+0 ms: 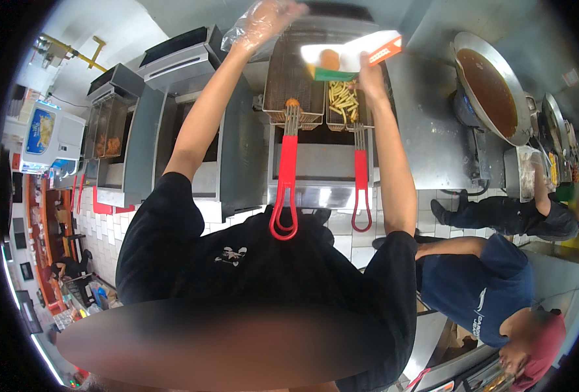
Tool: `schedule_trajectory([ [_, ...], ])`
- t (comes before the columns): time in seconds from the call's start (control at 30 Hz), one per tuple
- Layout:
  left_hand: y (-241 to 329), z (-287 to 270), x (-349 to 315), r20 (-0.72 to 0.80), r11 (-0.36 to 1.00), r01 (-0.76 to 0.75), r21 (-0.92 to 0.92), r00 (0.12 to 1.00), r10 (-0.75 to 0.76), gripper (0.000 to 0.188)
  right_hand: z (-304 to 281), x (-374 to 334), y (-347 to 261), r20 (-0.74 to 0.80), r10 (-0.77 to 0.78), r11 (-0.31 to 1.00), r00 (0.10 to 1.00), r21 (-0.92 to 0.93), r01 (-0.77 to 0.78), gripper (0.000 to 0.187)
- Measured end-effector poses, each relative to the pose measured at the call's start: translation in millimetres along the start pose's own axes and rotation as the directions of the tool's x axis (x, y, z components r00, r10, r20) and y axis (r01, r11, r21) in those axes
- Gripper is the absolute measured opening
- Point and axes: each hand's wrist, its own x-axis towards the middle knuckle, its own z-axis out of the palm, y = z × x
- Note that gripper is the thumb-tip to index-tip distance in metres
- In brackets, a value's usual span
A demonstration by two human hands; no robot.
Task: The person assembles a fried chicken meal by placing fried chicken pieces and french fries into a paper tray, adding a sauce packet, and closing the tray. They handle the food items with gloved hands and use tongs to transfer fries from a fryer basket.
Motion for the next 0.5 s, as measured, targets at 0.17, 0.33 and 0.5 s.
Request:
schedule_trajectory([
  [0.17, -51, 57, -22, 0.546, 0.949, 0.049, 0.310, 0.808, -0.220, 0.040, -27, -18, -2, -0.100, -0.028, 0.997, 0.995, 0.070, 0.035, 0.058],
  [0.33, -58, 147, -81, 0.963, 0.826, -0.497, 0.266, 0.184, -0.199, 0.040, -41, -23, 0, -0.060, -0.050, 0.999, 0.997, -0.016, 0.049, 0.060],
  [0.5, -84, 191, -104, 0.985, 0.804, -0.571, 0.168, 0.132, -0.111, 0.038, -35, -28, 1, -0.122, -0.151, 0.988, 0.981, -0.043, 0.147, 0.066],
])
